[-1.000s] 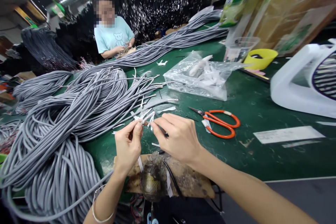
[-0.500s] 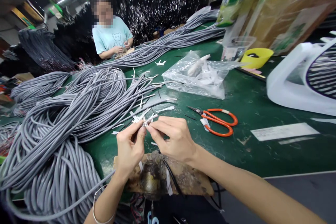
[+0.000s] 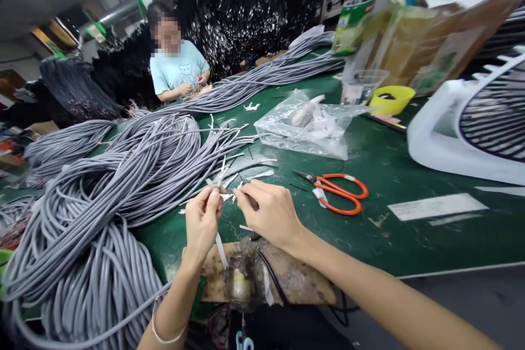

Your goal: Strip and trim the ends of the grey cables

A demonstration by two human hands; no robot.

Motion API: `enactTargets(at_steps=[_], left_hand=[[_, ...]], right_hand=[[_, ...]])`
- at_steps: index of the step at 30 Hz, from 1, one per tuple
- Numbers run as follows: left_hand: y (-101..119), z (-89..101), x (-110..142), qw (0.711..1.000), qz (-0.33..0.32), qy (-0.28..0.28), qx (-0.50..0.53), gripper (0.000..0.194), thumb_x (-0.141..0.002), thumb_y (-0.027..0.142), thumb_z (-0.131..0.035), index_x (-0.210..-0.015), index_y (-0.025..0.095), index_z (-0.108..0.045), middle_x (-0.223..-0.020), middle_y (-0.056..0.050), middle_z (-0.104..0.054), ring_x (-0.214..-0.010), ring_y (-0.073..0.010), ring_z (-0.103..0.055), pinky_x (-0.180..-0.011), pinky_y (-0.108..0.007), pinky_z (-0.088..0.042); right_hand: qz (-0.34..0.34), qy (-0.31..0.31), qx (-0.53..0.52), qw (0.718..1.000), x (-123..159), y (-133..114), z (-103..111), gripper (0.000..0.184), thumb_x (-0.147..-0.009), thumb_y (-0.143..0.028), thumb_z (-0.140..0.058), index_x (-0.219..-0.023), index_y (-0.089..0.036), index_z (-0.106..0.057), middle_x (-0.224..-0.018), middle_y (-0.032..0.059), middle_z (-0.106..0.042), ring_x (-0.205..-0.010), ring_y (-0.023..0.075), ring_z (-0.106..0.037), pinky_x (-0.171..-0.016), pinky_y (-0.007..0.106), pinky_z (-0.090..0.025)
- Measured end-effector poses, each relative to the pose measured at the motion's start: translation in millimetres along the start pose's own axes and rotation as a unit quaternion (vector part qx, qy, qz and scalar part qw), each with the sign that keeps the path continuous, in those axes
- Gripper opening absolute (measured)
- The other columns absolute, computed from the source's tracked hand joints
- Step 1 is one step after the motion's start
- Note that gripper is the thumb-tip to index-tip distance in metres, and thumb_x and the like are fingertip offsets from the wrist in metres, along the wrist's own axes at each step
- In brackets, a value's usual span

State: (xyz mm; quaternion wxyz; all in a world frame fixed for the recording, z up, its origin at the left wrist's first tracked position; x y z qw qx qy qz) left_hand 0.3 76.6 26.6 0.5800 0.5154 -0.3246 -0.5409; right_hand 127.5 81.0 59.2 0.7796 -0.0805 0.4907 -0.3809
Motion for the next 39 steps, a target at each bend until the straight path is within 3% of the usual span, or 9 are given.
enactTargets(at_steps=[10,18,22,24,26,29,32,35,39], left_hand=[[-2,-12.1,4,0.996,0.031,-0.064,0.056,0.028,-0.085,0.038,-0.045,-0.069,0.015,-0.051,-0.052,0.006,-0.032,-0.044,-0.0059,-0.026,-0.042,-0.019,-0.02],[-3,-25.3,5,0.982,0.068,-0.116,0.131,0.035,-0.077,0.047,-0.051,-0.064,0.015,-0.049,-0.049,0.008,-0.029,-0.041,-0.0043,-0.021,-0.038,-0.018,-0.017],[-6,-13.8,1,0.997,0.039,-0.054,0.039,0.027,-0.079,0.037,-0.05,-0.066,0.014,-0.054,-0.051,0.006,-0.037,-0.042,-0.0052,-0.027,-0.04,-0.018,-0.021],[-7,-3.5,-2,1.0,0.027,0.0,-0.015,0.022,-0.079,0.032,-0.049,-0.069,0.014,-0.058,-0.052,0.004,-0.045,-0.043,-0.0061,-0.034,-0.042,-0.018,-0.026],[-7,3.3,-4,0.998,0.022,0.038,-0.032,0.02,-0.079,0.028,-0.049,-0.073,0.014,-0.061,-0.055,0.002,-0.053,-0.046,-0.0077,-0.043,-0.045,-0.018,-0.033],[-7,2.7,-5,0.999,0.017,0.041,0.001,0.018,-0.074,0.027,-0.055,-0.078,0.013,-0.065,-0.065,-0.003,-0.065,-0.056,-0.0123,-0.059,-0.055,-0.021,-0.046],[-5,1.2,-2,0.998,0.011,0.04,0.037,0.017,-0.067,0.023,-0.062,-0.079,0.013,-0.068,-0.075,-0.007,-0.07,-0.065,-0.0164,-0.065,-0.061,-0.024,-0.051],[-3,1.2,0,0.997,0.014,0.043,0.058,0.015,-0.063,0.021,-0.065,-0.075,0.012,-0.069,-0.069,-0.006,-0.071,-0.058,-0.0155,-0.064,-0.054,-0.024,-0.052],[-3,-3.4,1,0.994,0.049,0.02,0.101,0.018,-0.062,0.025,-0.067,-0.073,0.01,-0.068,-0.058,-0.003,-0.066,-0.043,-0.0096,-0.055,-0.044,-0.02,-0.047]], right_hand=[[-0.018,0.006,-0.055,0.998,-2,-1,4,0.029,-0.084,-0.018,-0.047,-0.056,-0.015,-0.054,-0.049,-0.0027,-0.046,-0.043,0.0069,-0.039,-0.046,0.02,-0.031],[-0.096,-0.037,-0.16,0.982,-4,12,-5,0.03,-0.085,-0.025,-0.046,-0.06,-0.015,-0.058,-0.052,-0.0005,-0.055,-0.043,0.0073,-0.042,-0.042,0.019,-0.032],[0.048,0.02,-0.094,0.994,-1,-19,12,0.029,-0.084,-0.018,-0.047,-0.056,-0.016,-0.055,-0.045,-0.0022,-0.047,-0.041,0.0071,-0.039,-0.043,0.02,-0.031],[0.164,0.035,-0.117,0.979,9,-44,19,0.03,-0.085,-0.019,-0.046,-0.056,-0.017,-0.055,-0.044,-0.0025,-0.047,-0.04,0.0076,-0.038,-0.043,0.021,-0.031],[0.193,0.05,-0.143,0.97,16,-51,23,0.029,-0.084,-0.025,-0.048,-0.056,-0.019,-0.054,-0.044,-0.0026,-0.047,-0.041,0.0084,-0.04,-0.044,0.023,-0.032],[-0.022,0.073,-0.139,0.987,9,-8,18,0.022,-0.075,-0.032,-0.062,-0.061,-0.019,-0.052,-0.045,-0.0052,-0.043,-0.041,0.0077,-0.039,-0.043,0.022,-0.032],[-0.239,-0.012,-0.213,0.947,11,36,-14,0.033,-0.062,-0.036,-0.071,-0.085,-0.016,-0.057,-0.052,-0.0065,-0.047,-0.042,0.0067,-0.039,-0.04,0.019,-0.032],[-0.329,-0.085,-0.328,0.881,14,48,-42,0.049,-0.057,-0.036,-0.072,-0.097,-0.013,-0.057,-0.067,0.0,-0.06,-0.049,0.0089,-0.049,-0.043,0.02,-0.039],[-0.363,-0.042,-0.43,0.825,13,49,-43,0.053,-0.054,-0.028,-0.072,-0.102,-0.013,-0.057,-0.085,0.0068,-0.066,-0.07,0.0149,-0.06,-0.055,0.023,-0.048]])
Point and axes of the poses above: each hand's wrist, its own x-axis away from the middle knuckle, its own z-axis out of the back of the hand, y = z × x, the point moved 9 cm from there along -x, towards the middle knuckle
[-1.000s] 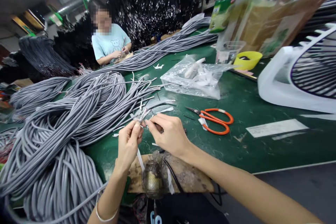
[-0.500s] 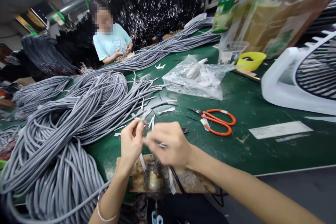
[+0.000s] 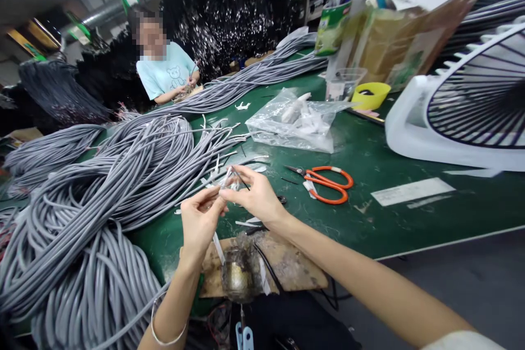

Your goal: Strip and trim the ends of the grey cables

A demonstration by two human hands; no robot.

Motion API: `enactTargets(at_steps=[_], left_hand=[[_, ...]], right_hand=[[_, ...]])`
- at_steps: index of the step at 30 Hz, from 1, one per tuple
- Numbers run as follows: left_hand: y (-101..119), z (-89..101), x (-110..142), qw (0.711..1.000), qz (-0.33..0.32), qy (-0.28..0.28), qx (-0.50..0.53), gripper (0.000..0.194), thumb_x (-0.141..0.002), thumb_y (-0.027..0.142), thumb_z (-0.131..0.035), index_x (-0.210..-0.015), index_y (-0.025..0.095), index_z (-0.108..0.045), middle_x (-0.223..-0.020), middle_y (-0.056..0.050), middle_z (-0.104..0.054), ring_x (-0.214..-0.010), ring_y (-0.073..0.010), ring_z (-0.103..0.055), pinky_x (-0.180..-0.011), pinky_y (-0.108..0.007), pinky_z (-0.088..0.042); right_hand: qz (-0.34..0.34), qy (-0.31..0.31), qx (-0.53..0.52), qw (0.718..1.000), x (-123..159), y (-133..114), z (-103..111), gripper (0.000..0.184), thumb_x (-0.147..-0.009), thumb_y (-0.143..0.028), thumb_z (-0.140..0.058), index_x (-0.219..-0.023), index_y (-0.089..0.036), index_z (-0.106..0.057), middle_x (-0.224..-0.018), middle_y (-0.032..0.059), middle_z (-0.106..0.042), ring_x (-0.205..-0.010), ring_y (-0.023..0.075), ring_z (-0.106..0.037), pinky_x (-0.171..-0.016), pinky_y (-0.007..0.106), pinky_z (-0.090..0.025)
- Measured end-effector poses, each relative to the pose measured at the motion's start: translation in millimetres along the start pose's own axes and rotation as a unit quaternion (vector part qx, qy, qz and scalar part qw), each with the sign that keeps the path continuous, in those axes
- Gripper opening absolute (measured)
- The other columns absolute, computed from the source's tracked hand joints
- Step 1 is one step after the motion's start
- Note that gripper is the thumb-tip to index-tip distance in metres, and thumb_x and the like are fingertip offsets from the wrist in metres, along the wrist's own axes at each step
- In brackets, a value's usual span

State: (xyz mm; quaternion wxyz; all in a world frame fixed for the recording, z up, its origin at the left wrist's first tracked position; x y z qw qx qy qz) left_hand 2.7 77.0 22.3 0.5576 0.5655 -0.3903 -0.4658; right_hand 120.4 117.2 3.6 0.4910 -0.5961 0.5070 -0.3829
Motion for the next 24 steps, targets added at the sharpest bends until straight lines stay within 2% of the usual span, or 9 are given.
enactTargets(at_steps=[3,5,9,13,17,20,24], left_hand=[[0,-1.0,0,0.999,0.021,-0.003,0.033,0.017,-0.06,0.023,-0.068,-0.071,0.011,-0.065,-0.052,0.0,-0.061,-0.04,-0.0069,-0.051,-0.04,-0.017,-0.043],[-1,0.8,-1,0.998,0.029,0.008,0.048,0.019,-0.059,0.021,-0.069,-0.074,0.012,-0.062,-0.048,0.004,-0.056,-0.039,-0.0051,-0.048,-0.039,-0.015,-0.039],[-6,-0.4,-2,0.998,0.033,0.0,0.055,0.025,-0.06,0.024,-0.069,-0.082,0.013,-0.063,-0.054,0.006,-0.053,-0.038,-0.0024,-0.042,-0.038,-0.014,-0.033],[3,3.4,-1,0.999,-0.032,0.014,-0.004,0.018,-0.067,0.029,-0.065,-0.073,0.013,-0.068,-0.058,0.002,-0.055,-0.042,-0.0041,-0.043,-0.04,-0.017,-0.034],[10,5.7,1,0.996,-0.07,0.024,-0.051,0.024,-0.074,0.032,-0.06,-0.062,0.013,-0.068,-0.048,0.003,-0.051,-0.038,-0.0048,-0.04,-0.038,-0.018,-0.031],[9,4.1,0,0.997,-0.056,0.015,-0.051,0.037,-0.078,0.038,-0.054,-0.05,0.013,-0.062,-0.038,0.003,-0.046,-0.034,-0.0046,-0.037,-0.035,-0.018,-0.029],[-1,4.6,-1,1.0,-0.003,0.022,-0.001,0.039,-0.074,0.046,-0.057,-0.054,0.012,-0.058,-0.037,0.004,-0.048,-0.027,-0.004,-0.036,-0.029,-0.017,-0.025]], right_hand=[[-0.008,-0.011,-0.038,0.999,2,-1,0,0.055,-0.057,-0.028,-0.071,-0.108,-0.014,-0.056,-0.082,0.0056,-0.067,-0.063,0.0131,-0.06,-0.047,0.02,-0.044],[-0.005,0.0,-0.037,0.999,4,-3,3,0.053,-0.057,-0.03,-0.072,-0.105,-0.013,-0.058,-0.075,0.0048,-0.068,-0.056,0.0121,-0.059,-0.044,0.02,-0.042],[0.015,0.001,-0.014,1.0,7,-8,4,0.041,-0.057,-0.033,-0.073,-0.092,-0.014,-0.063,-0.069,0.0049,-0.068,-0.06,0.0153,-0.063,-0.05,0.023,-0.048],[0.013,-0.018,-0.006,1.0,9,-9,0,0.029,-0.057,-0.031,-0.073,-0.08,-0.015,-0.065,-0.072,0.0051,-0.069,-0.066,0.0168,-0.065,-0.054,0.025,-0.051],[-0.002,-0.02,-0.012,1.0,8,-6,1,0.029,-0.055,-0.03,-0.074,-0.078,-0.015,-0.065,-0.07,0.0038,-0.068,-0.065,0.0163,-0.065,-0.058,0.026,-0.052],[-0.015,-0.022,-0.007,1.0,7,-3,1,0.031,-0.053,-0.031,-0.075,-0.078,-0.014,-0.065,-0.067,0.0033,-0.067,-0.064,0.0168,-0.065,-0.061,0.029,-0.053],[-0.009,-0.024,0.003,1.0,8,-2,0,0.03,-0.054,-0.033,-0.075,-0.076,-0.015,-0.065,-0.067,0.0034,-0.067,-0.065,0.0172,-0.065,-0.063,0.029,-0.054]])
Point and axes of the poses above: each hand's wrist, its own x-axis away from the middle knuckle, its own z-axis out of the back of the hand, y = z × x, the point moved 9 cm from there along -x, towards the middle knuckle
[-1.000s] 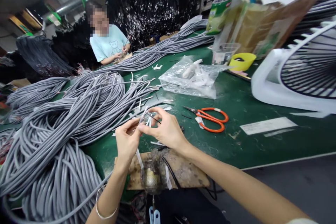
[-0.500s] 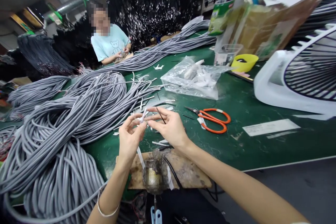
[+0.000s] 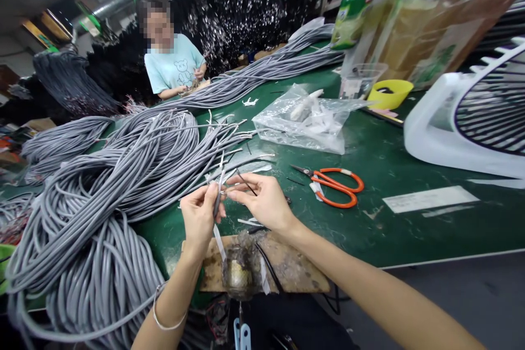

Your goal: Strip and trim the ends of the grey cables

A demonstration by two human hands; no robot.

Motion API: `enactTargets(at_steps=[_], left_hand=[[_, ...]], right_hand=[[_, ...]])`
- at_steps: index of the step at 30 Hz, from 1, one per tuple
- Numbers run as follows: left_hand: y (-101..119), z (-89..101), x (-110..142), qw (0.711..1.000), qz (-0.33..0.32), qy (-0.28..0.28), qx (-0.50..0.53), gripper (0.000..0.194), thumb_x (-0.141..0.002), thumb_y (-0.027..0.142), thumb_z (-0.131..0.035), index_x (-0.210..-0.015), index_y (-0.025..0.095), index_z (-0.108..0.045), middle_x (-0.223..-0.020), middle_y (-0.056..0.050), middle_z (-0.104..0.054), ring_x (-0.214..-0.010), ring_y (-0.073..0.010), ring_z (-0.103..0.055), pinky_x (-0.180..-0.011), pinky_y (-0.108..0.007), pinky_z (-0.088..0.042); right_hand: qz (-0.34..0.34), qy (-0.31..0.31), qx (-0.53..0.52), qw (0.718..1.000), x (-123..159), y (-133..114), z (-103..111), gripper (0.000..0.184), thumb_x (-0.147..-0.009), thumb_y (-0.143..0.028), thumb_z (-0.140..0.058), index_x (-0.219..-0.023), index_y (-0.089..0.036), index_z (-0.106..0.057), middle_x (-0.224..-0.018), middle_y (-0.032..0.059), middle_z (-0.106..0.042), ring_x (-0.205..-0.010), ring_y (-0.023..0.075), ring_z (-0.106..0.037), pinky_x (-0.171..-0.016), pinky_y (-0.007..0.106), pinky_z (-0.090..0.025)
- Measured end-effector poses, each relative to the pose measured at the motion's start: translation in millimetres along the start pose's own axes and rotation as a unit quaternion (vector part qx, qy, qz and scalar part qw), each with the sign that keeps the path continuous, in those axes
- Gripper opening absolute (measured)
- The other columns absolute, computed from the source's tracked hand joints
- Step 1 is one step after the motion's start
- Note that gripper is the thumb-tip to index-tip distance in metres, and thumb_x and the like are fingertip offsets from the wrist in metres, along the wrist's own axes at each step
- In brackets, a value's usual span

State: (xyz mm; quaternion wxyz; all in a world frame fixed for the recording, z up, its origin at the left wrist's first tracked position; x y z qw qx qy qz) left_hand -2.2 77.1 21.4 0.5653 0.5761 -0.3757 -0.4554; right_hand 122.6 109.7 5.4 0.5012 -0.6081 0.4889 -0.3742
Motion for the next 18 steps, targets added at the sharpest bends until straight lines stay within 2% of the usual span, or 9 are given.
enactTargets(at_steps=[4,10,13,15,18], left_hand=[[-9,0.2,-1,0.998,0.03,0.003,0.047,0.039,-0.072,0.05,-0.058,-0.058,0.014,-0.051,-0.047,0.003,-0.055,-0.025,-0.0029,-0.039,-0.026,-0.015,-0.023],[-11,-5.9,-2,0.996,0.056,-0.016,0.068,0.042,-0.068,0.054,-0.06,-0.06,0.015,-0.048,-0.046,0.006,-0.05,-0.025,-0.0013,-0.035,-0.026,-0.014,-0.021],[0,-7.1,-2,0.998,0.023,-0.026,0.061,0.038,-0.069,0.049,-0.062,-0.059,0.015,-0.049,-0.046,0.007,-0.047,-0.03,-0.0014,-0.036,-0.03,-0.014,-0.026],[7,-7.4,0,0.998,-0.012,-0.039,0.043,0.028,-0.07,0.041,-0.063,-0.066,0.015,-0.055,-0.048,0.007,-0.047,-0.036,-0.0032,-0.041,-0.035,-0.014,-0.032],[19,-7.2,5,0.992,-0.099,-0.051,-0.053,0.013,-0.073,0.026,-0.061,-0.08,0.015,-0.063,-0.064,0.0,-0.061,-0.053,-0.0089,-0.055,-0.049,-0.018,-0.043]], right_hand=[[0.02,0.006,0.013,1.0,1,-3,0,0.028,-0.056,-0.035,-0.073,-0.074,-0.015,-0.065,-0.069,0.0039,-0.068,-0.066,0.0171,-0.065,-0.061,0.028,-0.054],[0.058,0.002,0.059,0.997,1,-8,2,0.031,-0.063,-0.041,-0.069,-0.078,-0.014,-0.066,-0.074,0.0055,-0.067,-0.067,0.0168,-0.063,-0.059,0.027,-0.053],[0.084,-0.032,0.119,0.989,2,-11,-2,0.028,-0.07,-0.04,-0.064,-0.078,-0.013,-0.067,-0.068,0.0033,-0.066,-0.056,0.0134,-0.059,-0.051,0.025,-0.05],[0.106,-0.047,0.158,0.981,3,-14,-3,0.026,-0.073,-0.04,-0.061,-0.072,-0.014,-0.067,-0.06,0.0014,-0.063,-0.05,0.0118,-0.054,-0.046,0.023,-0.046],[0.136,-0.027,0.186,0.973,5,-21,2,0.027,-0.076,-0.038,-0.057,-0.066,-0.014,-0.064,-0.055,0.0009,-0.059,-0.051,0.0115,-0.052,-0.045,0.021,-0.043]])
Point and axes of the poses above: each hand's wrist, its own x-axis away from the middle knuckle, its own z-axis out of the back of the hand, y = z × x, the point moved 9 cm from there along -x, towards the middle knuckle
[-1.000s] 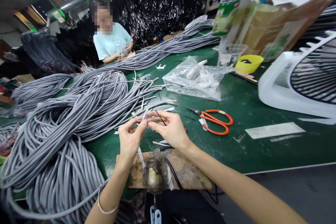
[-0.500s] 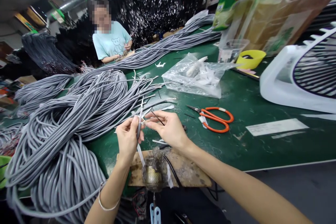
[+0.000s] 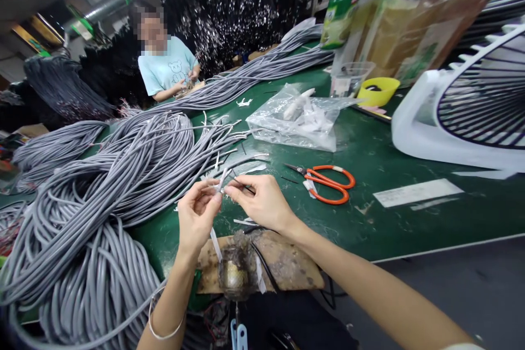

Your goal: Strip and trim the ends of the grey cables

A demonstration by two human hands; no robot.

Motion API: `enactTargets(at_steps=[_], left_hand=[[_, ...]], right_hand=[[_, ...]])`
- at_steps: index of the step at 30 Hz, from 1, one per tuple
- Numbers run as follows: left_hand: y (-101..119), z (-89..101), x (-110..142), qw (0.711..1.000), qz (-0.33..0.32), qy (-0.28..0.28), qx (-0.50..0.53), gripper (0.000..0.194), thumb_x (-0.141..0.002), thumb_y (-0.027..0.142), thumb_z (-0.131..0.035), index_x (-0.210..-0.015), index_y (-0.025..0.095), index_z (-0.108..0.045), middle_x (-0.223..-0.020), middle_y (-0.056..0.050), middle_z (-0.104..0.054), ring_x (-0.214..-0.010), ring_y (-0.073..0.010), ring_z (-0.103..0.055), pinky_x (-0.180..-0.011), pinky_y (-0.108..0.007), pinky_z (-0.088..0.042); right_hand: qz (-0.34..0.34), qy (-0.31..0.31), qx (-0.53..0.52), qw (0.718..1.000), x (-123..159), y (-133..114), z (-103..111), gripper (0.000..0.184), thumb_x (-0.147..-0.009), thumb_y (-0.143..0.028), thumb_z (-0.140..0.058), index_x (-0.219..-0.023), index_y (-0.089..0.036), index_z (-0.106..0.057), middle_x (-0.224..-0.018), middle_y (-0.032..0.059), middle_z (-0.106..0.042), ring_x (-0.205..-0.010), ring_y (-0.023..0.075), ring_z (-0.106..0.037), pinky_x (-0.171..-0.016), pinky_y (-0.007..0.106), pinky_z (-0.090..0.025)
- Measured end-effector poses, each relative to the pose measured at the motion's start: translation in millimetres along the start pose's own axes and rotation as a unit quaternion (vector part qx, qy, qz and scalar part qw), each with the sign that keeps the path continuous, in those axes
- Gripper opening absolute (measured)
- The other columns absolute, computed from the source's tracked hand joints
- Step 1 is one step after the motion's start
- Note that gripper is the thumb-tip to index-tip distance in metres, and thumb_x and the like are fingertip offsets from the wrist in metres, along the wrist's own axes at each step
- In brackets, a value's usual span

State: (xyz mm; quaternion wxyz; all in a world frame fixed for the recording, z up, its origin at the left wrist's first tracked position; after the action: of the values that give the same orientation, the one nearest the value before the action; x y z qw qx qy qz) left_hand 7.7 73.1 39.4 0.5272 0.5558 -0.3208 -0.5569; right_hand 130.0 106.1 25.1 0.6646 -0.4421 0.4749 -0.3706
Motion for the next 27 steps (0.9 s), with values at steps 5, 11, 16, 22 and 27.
enactTargets(at_steps=[5,11,16,22,27], left_hand=[[23,-2.0,9,0.964,-0.176,0.016,-0.2,0.019,-0.078,0.013,-0.054,-0.086,0.018,-0.07,-0.071,-0.004,-0.067,-0.06,-0.0113,-0.058,-0.058,-0.021,-0.045],[25,3.7,12,0.962,-0.186,0.055,-0.194,0.015,-0.075,0.011,-0.058,-0.077,0.019,-0.07,-0.067,-0.001,-0.068,-0.057,-0.0104,-0.06,-0.056,-0.019,-0.047],[8,1.0,10,0.988,-0.106,0.023,-0.113,0.011,-0.079,0.02,-0.057,-0.074,0.017,-0.066,-0.061,0.0,-0.069,-0.05,-0.0112,-0.064,-0.052,-0.019,-0.05],[50,10.2,31,0.896,-0.339,0.121,-0.261,0.011,-0.078,0.01,-0.057,-0.075,0.015,-0.065,-0.064,-0.001,-0.071,-0.058,-0.0114,-0.067,-0.058,-0.016,-0.05],[46,26.5,34,0.913,-0.318,0.181,-0.182,0.015,-0.08,0.01,-0.054,-0.077,0.017,-0.066,-0.067,0.0,-0.071,-0.063,-0.0104,-0.067,-0.063,-0.018,-0.051]], right_hand=[[0.039,0.027,0.054,0.997,4,-14,4,0.025,-0.079,-0.029,-0.052,-0.06,-0.013,-0.059,-0.049,-0.0015,-0.051,-0.043,0.0072,-0.04,-0.04,0.019,-0.032],[0.1,0.051,0.042,0.993,11,-34,5,0.017,-0.077,-0.028,-0.055,-0.069,-0.015,-0.062,-0.055,-0.0011,-0.054,-0.044,0.007,-0.039,-0.04,0.02,-0.03],[0.051,0.065,0.054,0.995,4,-21,12,0.022,-0.081,-0.033,-0.049,-0.08,-0.015,-0.061,-0.059,-0.0016,-0.051,-0.043,0.0068,-0.036,-0.04,0.02,-0.029],[0.051,0.033,0.068,0.996,-2,-16,1,0.038,-0.083,-0.038,-0.045,-0.051,-0.017,-0.043,-0.047,-0.0045,-0.034,-0.044,0.0073,-0.033,-0.043,0.021,-0.027],[0.082,0.027,0.06,0.994,2,-28,-3,0.035,-0.084,-0.034,-0.046,-0.054,-0.017,-0.046,-0.046,-0.0046,-0.037,-0.043,0.007,-0.034,-0.042,0.021,-0.026]])
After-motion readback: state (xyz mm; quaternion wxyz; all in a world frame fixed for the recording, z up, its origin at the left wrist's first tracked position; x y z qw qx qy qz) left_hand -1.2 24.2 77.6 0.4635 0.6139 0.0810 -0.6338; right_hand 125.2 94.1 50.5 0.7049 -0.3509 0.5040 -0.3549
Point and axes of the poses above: each hand's wrist, its own x-axis away from the middle knuckle, its own z-axis out of the back of the hand, y = z × x, the point moved 9 cm from there along -x, towards the middle knuckle
